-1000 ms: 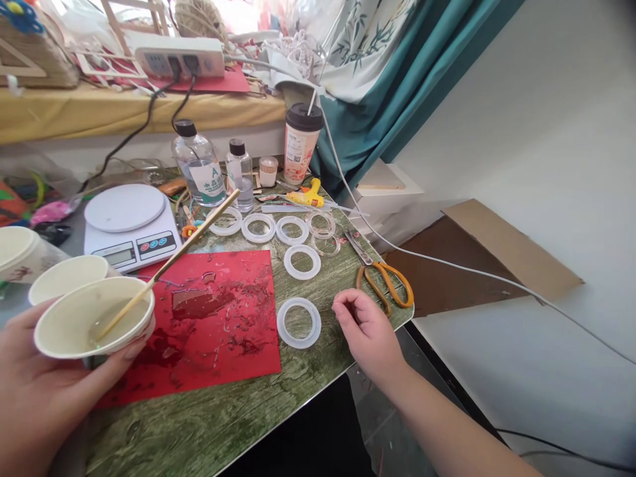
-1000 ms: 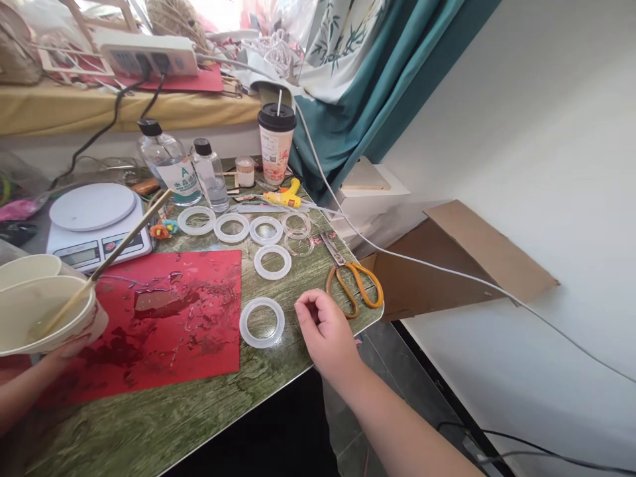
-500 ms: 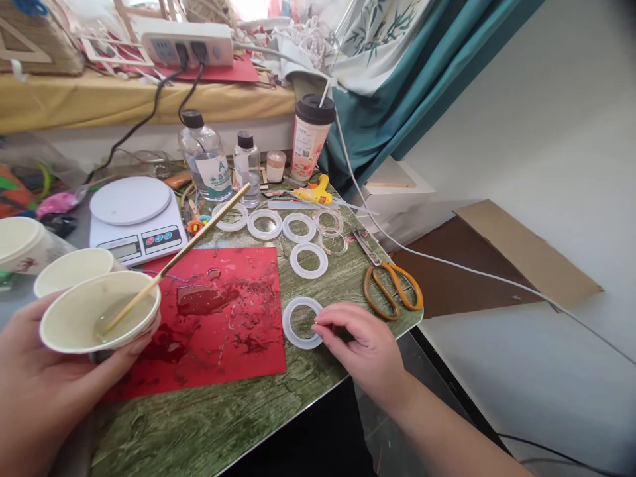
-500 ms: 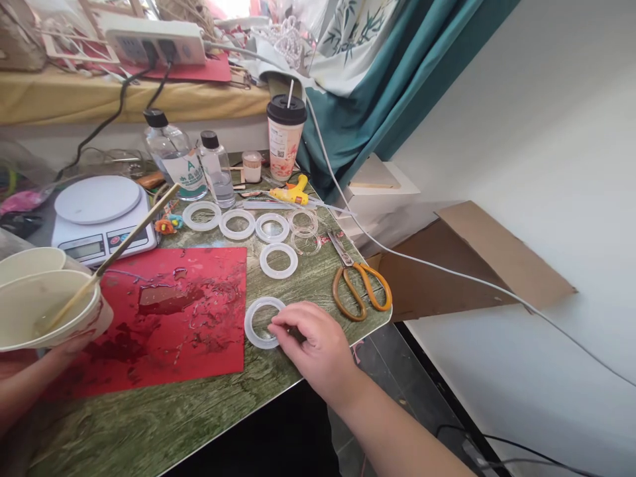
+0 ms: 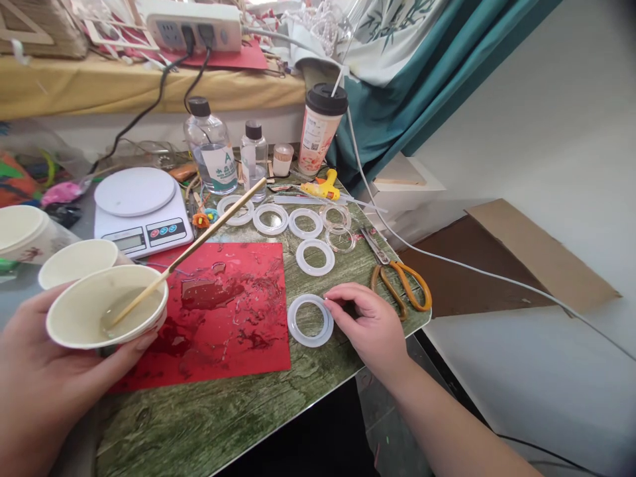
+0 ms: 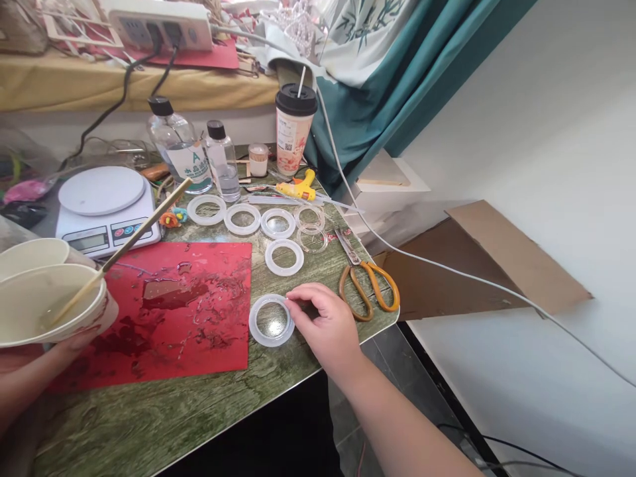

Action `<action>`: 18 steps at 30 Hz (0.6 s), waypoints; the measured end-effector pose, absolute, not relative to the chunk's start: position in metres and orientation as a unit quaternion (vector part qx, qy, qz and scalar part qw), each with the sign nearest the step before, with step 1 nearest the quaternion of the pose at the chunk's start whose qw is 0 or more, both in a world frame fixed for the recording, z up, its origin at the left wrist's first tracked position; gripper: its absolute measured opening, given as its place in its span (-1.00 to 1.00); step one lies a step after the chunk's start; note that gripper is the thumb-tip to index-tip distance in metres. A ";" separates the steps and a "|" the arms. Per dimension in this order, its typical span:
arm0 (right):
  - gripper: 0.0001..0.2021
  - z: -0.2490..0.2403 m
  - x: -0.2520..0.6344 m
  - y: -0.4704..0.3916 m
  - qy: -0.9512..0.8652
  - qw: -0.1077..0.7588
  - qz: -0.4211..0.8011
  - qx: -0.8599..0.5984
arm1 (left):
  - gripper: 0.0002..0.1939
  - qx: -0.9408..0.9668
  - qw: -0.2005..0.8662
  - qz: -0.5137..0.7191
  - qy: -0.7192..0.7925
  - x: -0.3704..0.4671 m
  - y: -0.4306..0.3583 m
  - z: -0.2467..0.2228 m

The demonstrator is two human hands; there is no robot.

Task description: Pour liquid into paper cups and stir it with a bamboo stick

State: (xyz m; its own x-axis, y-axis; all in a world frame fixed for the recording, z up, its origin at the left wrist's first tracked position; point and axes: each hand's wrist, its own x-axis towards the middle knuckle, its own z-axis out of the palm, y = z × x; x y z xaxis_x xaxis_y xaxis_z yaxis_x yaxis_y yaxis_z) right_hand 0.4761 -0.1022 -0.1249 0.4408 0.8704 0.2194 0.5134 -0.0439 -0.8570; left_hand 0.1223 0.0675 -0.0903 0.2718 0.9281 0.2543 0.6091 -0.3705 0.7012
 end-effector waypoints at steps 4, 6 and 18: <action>-0.96 -0.125 0.477 -0.101 -0.486 0.488 0.193 -0.699 | -0.48 0.749 0.234 0.346 0.514 0.124 0.066 -0.091; -0.95 -0.126 0.477 -0.100 -0.485 0.492 0.195 -0.696 | -0.48 0.742 0.242 0.351 0.517 0.124 0.066 -0.090; -0.89 -0.130 0.479 -0.100 -0.486 0.479 0.205 -0.702 | -0.41 0.743 0.242 0.341 0.523 0.115 0.067 -0.093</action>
